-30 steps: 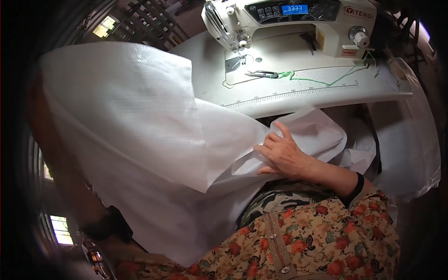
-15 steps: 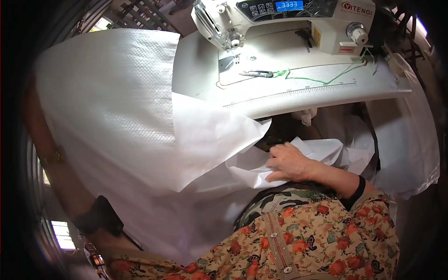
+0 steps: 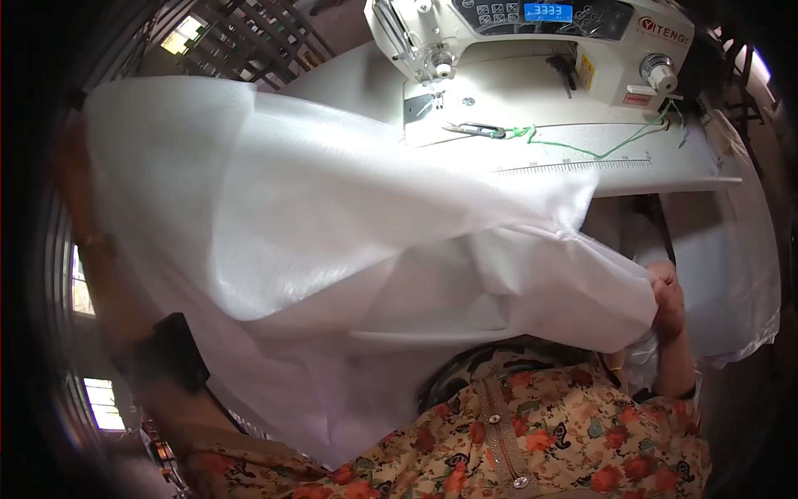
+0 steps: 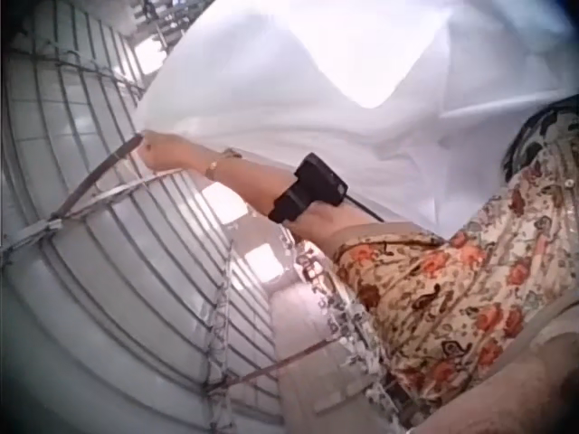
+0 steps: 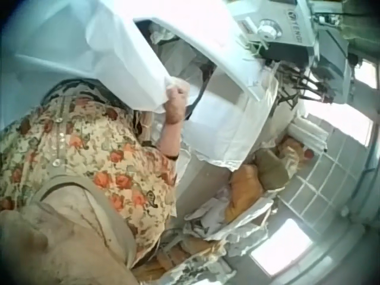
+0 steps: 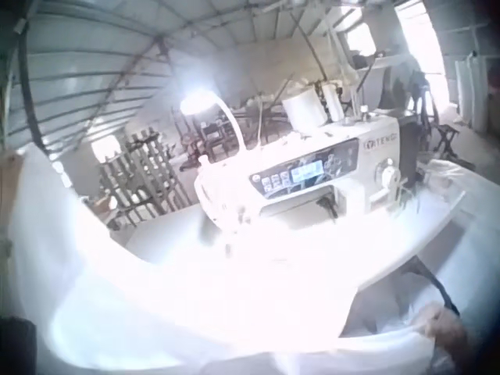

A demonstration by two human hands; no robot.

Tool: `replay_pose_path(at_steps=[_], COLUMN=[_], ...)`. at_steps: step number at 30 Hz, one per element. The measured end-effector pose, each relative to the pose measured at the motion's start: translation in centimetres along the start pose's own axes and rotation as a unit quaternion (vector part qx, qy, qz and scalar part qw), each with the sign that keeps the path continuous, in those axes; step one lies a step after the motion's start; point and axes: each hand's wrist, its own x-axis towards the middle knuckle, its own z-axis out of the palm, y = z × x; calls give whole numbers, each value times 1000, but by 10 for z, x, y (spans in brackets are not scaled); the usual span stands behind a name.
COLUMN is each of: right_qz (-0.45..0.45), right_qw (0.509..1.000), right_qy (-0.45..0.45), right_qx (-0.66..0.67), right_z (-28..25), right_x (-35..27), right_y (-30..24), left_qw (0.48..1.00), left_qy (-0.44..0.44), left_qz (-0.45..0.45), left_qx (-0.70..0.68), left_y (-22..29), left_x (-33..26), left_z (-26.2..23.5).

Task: The person sews the edges of a white plastic sheet using a sewing machine, guiding the material under the needle by hand. They repeatedly fold the edges, align the seams, and feed the fabric through the machine.

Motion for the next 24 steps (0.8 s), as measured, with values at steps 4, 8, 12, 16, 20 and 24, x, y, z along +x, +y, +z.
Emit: replay_pose_path(at_steps=[4, 8, 12, 16, 20, 24], right_qz=[106, 144, 195, 146, -87, -86], right_qw=[917, 846, 788, 673, 768, 843], right_qy=[232, 321, 174, 146, 74, -136], right_qx=[-307, -400, -557, -710, -631, -514], right_z=[-93, -125, -115, -63, 3, 53], right_x=[-53, -112, -105, -56, 15, 45], right_y=[49, 88, 75, 29, -6, -20], left_qw=[990, 978, 975, 995, 848, 741], left_qy=[-115, -182, -194, -40, -304, -503], left_qz=[-46, -97, -105, -13, -48, -4], left_qx=[64, 27, 8, -87, -432, -446], left_y=[-28, -27, 34, 126, 243, 319], left_x=[-42, -95, -111, -111, -179, -229], left_z=[80, 128, 140, 79, 3, -15])
